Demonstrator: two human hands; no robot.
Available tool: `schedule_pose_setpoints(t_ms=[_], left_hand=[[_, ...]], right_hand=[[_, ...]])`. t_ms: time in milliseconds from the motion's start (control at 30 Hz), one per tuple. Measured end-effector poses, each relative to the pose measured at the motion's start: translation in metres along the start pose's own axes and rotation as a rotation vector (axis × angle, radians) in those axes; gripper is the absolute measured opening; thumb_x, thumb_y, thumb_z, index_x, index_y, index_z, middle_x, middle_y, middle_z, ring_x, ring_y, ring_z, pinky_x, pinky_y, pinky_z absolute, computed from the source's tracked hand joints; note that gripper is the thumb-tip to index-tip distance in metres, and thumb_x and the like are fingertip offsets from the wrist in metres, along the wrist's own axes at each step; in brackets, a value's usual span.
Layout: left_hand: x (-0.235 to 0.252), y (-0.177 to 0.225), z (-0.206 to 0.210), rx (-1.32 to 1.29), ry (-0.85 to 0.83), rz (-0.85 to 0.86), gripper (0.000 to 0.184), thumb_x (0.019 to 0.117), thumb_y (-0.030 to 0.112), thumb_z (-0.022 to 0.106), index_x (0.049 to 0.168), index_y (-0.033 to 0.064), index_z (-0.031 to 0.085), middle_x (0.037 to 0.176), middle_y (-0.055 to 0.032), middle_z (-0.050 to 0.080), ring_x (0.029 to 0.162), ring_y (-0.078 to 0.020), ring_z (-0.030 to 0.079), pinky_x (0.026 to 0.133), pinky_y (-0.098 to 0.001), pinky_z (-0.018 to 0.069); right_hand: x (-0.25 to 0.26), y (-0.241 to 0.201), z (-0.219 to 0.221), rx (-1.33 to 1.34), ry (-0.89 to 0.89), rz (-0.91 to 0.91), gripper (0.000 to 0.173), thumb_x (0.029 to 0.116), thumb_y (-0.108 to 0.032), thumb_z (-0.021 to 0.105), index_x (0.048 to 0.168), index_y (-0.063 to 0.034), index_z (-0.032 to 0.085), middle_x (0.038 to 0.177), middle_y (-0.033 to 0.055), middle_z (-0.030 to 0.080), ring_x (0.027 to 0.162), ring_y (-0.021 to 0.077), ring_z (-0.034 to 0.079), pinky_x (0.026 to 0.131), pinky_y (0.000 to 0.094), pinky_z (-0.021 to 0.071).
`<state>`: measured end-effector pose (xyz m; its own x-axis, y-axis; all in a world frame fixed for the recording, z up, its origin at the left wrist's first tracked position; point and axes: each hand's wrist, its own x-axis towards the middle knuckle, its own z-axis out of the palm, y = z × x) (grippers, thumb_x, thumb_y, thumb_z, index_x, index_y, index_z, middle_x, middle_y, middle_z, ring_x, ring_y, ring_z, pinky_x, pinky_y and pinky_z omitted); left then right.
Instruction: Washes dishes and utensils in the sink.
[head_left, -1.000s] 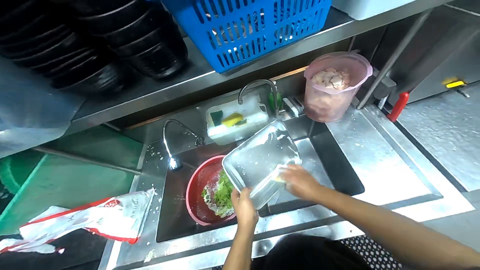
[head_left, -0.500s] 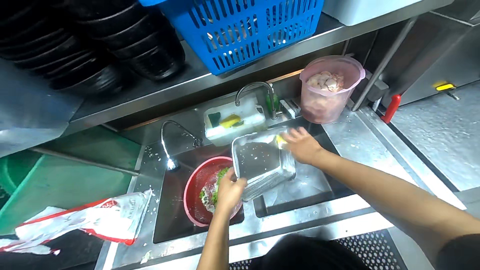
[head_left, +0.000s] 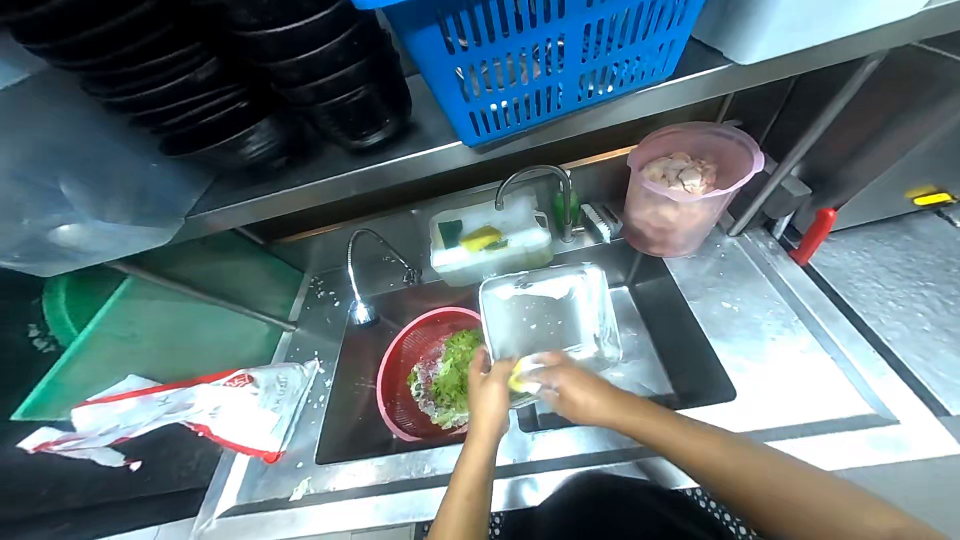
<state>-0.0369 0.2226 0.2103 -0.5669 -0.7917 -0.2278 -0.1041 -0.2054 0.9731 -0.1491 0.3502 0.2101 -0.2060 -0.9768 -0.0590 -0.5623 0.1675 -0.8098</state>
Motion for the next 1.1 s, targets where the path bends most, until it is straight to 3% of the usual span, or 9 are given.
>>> schedule_pose_setpoints(t_ms=[100, 267, 400, 567, 700, 767, 900, 1033, 1100], left_hand=[[-0.003, -0.003, 0.009, -0.022, 0.0, 0.019, 0.029, 0.1027, 0.019, 0.059, 0.124, 0.0005, 0.063, 0.098, -0.0147, 0.071, 0.082, -0.0223, 0.071, 0.072, -0.0403, 0.061], [-0.008, 0.004, -0.005, -0.019, 0.042, 0.097, 0.031, 0.1027, 0.016, 0.058, 0.13, 0.0022, 0.062, 0.113, -0.0141, 0.072, 0.1, -0.023, 0.072, 0.087, -0.0439, 0.0617], [-0.014, 0.003, 0.006, -0.097, 0.001, 0.056, 0.035, 0.1039, 0.018, 0.057, 0.135, 0.0036, 0.058, 0.116, -0.0151, 0.071, 0.101, -0.0242, 0.072, 0.087, -0.0446, 0.0617], [-0.019, -0.001, 0.01, -0.201, 0.023, 0.031, 0.033, 0.1071, 0.018, 0.051, 0.133, -0.0015, 0.058, 0.109, -0.0191, 0.071, 0.096, -0.0269, 0.072, 0.084, -0.0454, 0.0624], [-0.023, 0.001, 0.0, -0.179, 0.011, 0.011, 0.039, 0.0992, 0.011, 0.058, 0.135, -0.004, 0.055, 0.114, -0.0205, 0.069, 0.098, -0.0277, 0.072, 0.085, -0.0448, 0.0628], [-0.021, -0.001, 0.004, -0.114, -0.046, 0.038, 0.045, 0.0918, 0.009, 0.06, 0.134, -0.0045, 0.056, 0.117, -0.0189, 0.069, 0.102, -0.0254, 0.071, 0.088, -0.0426, 0.062], [-0.016, -0.001, -0.006, -0.04, -0.025, 0.041, 0.053, 0.072, 0.002, 0.058, 0.125, -0.0053, 0.061, 0.106, -0.0161, 0.07, 0.093, -0.0221, 0.07, 0.078, -0.0402, 0.0605], [-0.019, -0.001, -0.019, -0.029, -0.027, 0.004, 0.068, 0.0646, 0.0, 0.06, 0.132, -0.0043, 0.057, 0.11, -0.0156, 0.071, 0.095, -0.0209, 0.071, 0.077, -0.0392, 0.0617], [-0.018, 0.001, -0.014, 0.014, -0.067, 0.006, 0.07, 0.0634, 0.0, 0.061, 0.133, -0.0045, 0.057, 0.11, -0.0149, 0.071, 0.095, -0.0193, 0.072, 0.078, -0.0378, 0.0614]], right_hand=[[0.009, -0.012, 0.019, -0.005, 0.156, -0.037, 0.025, 0.0998, -0.014, 0.057, 0.115, -0.0061, 0.075, 0.137, 0.0149, 0.062, 0.133, 0.0264, 0.054, 0.115, 0.0396, 0.0421], [0.003, 0.056, -0.013, -0.241, 0.479, 0.315, 0.025, 0.0935, -0.015, 0.068, 0.117, -0.0101, 0.074, 0.131, 0.02, 0.06, 0.118, 0.0349, 0.062, 0.098, 0.052, 0.0551], [0.025, 0.017, -0.024, -0.101, 0.761, 0.345, 0.029, 0.0938, -0.014, 0.067, 0.122, -0.0059, 0.072, 0.133, 0.027, 0.055, 0.117, 0.0398, 0.061, 0.095, 0.0543, 0.0553], [0.018, -0.005, -0.009, -0.125, 0.37, 0.076, 0.02, 0.0949, -0.016, 0.067, 0.113, -0.0118, 0.075, 0.119, 0.0143, 0.064, 0.109, 0.0271, 0.064, 0.094, 0.0447, 0.0568], [0.023, 0.024, -0.06, -0.196, 0.588, 0.45, 0.029, 0.0989, -0.015, 0.063, 0.126, -0.0049, 0.07, 0.126, 0.0266, 0.059, 0.111, 0.0412, 0.064, 0.093, 0.0559, 0.0556], [0.039, 0.001, -0.046, -0.16, 0.664, 0.332, 0.032, 0.0974, -0.013, 0.064, 0.128, -0.0054, 0.069, 0.129, 0.0271, 0.059, 0.114, 0.0408, 0.062, 0.095, 0.0547, 0.0554], [0.035, -0.017, -0.009, -0.21, 0.25, 0.105, 0.033, 0.1005, -0.014, 0.054, 0.13, -0.0156, 0.068, 0.132, 0.0215, 0.058, 0.119, 0.0354, 0.061, 0.098, 0.0499, 0.0554], [0.036, 0.024, -0.046, -0.23, 0.382, 0.458, 0.031, 0.1002, -0.017, 0.058, 0.128, -0.0087, 0.069, 0.13, 0.0258, 0.059, 0.116, 0.0416, 0.062, 0.096, 0.0576, 0.0539], [0.051, 0.004, -0.041, -0.19, 0.449, 0.419, 0.035, 0.0983, -0.016, 0.061, 0.132, -0.0093, 0.067, 0.136, 0.0261, 0.056, 0.121, 0.0414, 0.059, 0.099, 0.0568, 0.0531]])
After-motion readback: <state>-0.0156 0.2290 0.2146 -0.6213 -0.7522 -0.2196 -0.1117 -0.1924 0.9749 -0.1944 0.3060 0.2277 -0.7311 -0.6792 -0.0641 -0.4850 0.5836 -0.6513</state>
